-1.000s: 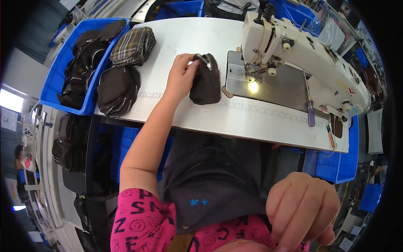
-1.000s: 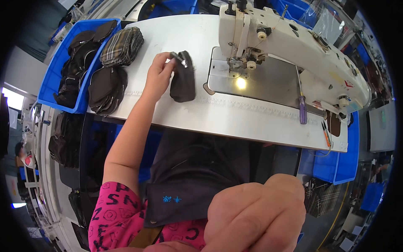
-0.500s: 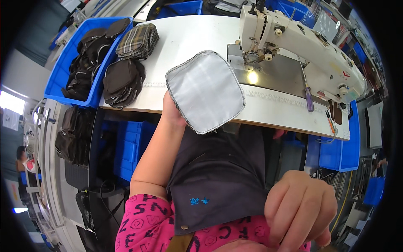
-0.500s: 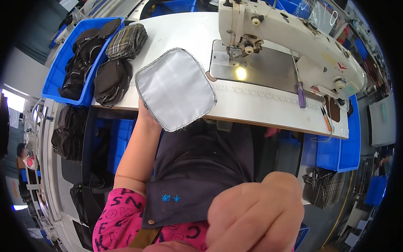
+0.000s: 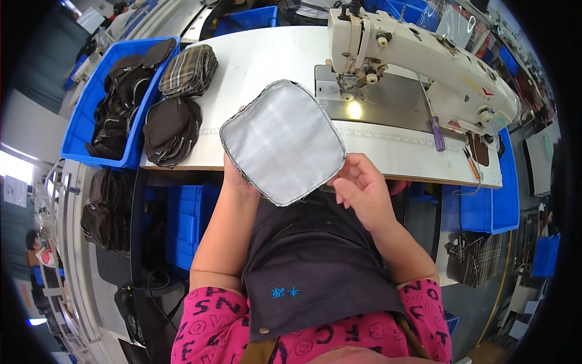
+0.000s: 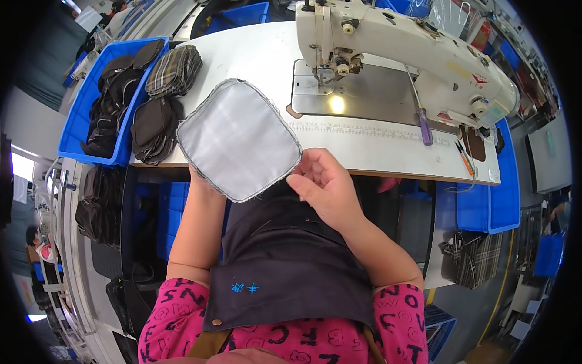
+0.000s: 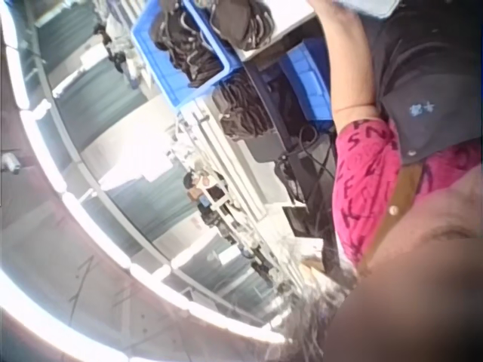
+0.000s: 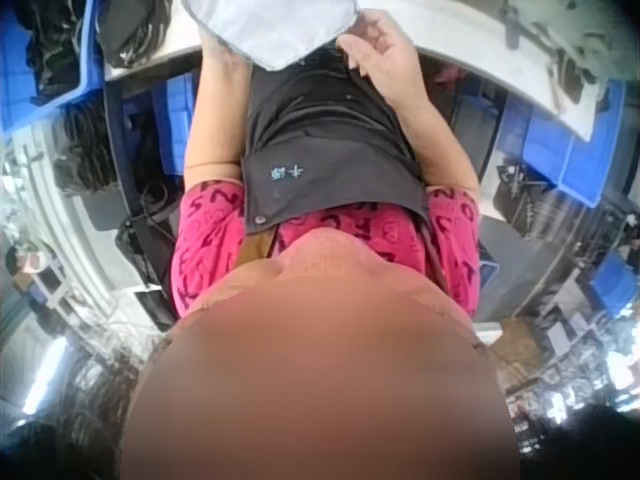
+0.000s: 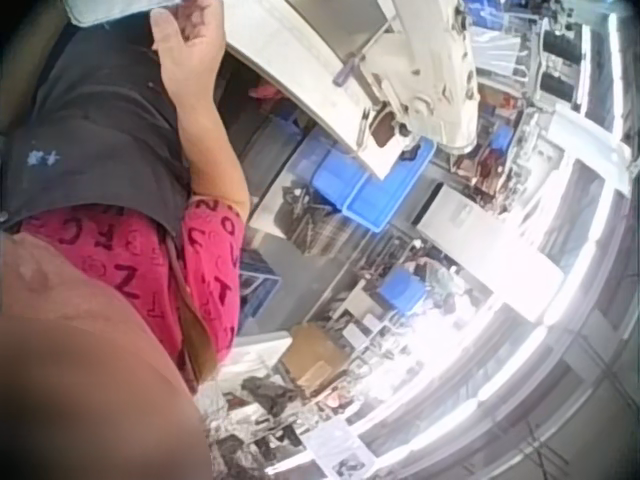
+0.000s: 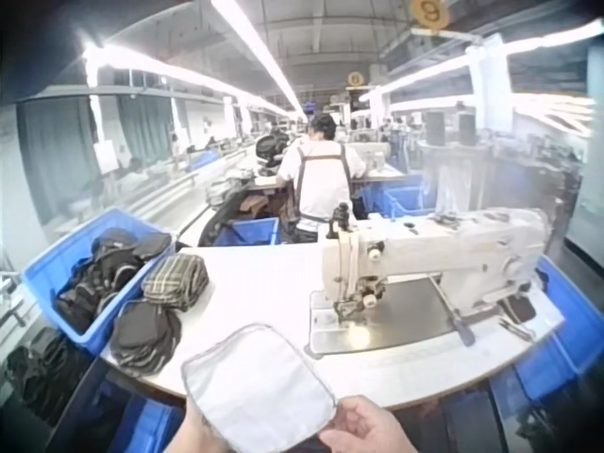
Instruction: Sewing together fabric and leather components of a small bag using an industrial sewing machine.
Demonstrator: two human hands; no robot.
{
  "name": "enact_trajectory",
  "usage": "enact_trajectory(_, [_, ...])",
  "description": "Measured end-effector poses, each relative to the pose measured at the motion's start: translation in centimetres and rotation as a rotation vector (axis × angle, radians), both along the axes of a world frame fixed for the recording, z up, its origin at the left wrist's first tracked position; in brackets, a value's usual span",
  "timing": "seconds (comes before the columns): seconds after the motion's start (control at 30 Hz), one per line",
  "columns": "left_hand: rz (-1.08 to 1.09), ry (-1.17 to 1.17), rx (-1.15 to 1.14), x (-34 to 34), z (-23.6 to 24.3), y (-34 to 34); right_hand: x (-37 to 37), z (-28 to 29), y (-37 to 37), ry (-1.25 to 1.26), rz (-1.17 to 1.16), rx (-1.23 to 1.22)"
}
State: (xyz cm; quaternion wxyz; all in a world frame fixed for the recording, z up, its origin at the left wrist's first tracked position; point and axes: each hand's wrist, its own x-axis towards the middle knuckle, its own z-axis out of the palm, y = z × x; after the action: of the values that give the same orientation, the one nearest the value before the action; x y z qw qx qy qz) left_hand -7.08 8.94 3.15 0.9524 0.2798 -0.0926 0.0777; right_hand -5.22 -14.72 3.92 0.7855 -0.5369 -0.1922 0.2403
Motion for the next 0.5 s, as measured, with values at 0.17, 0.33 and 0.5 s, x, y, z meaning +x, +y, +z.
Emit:
enact_trajectory(0.17, [0.004,0.017,-0.022,0.1,-0.9,0.6,-0.2,0.8,1.1,0.037,0.016,-0.076])
enact_trajectory(0.33, [0.027,0.142,-0.047,0.1,-2.1,1.6,1.4,-0.4,-0.1,-0.068,-0.070,-0.113])
enact_trajectory(0.5, [-0.176,0.067,-0.015,-0.8,-2.8,2.1,2.3,-0.9,-0.7,-0.160,-0.119,-0.158])
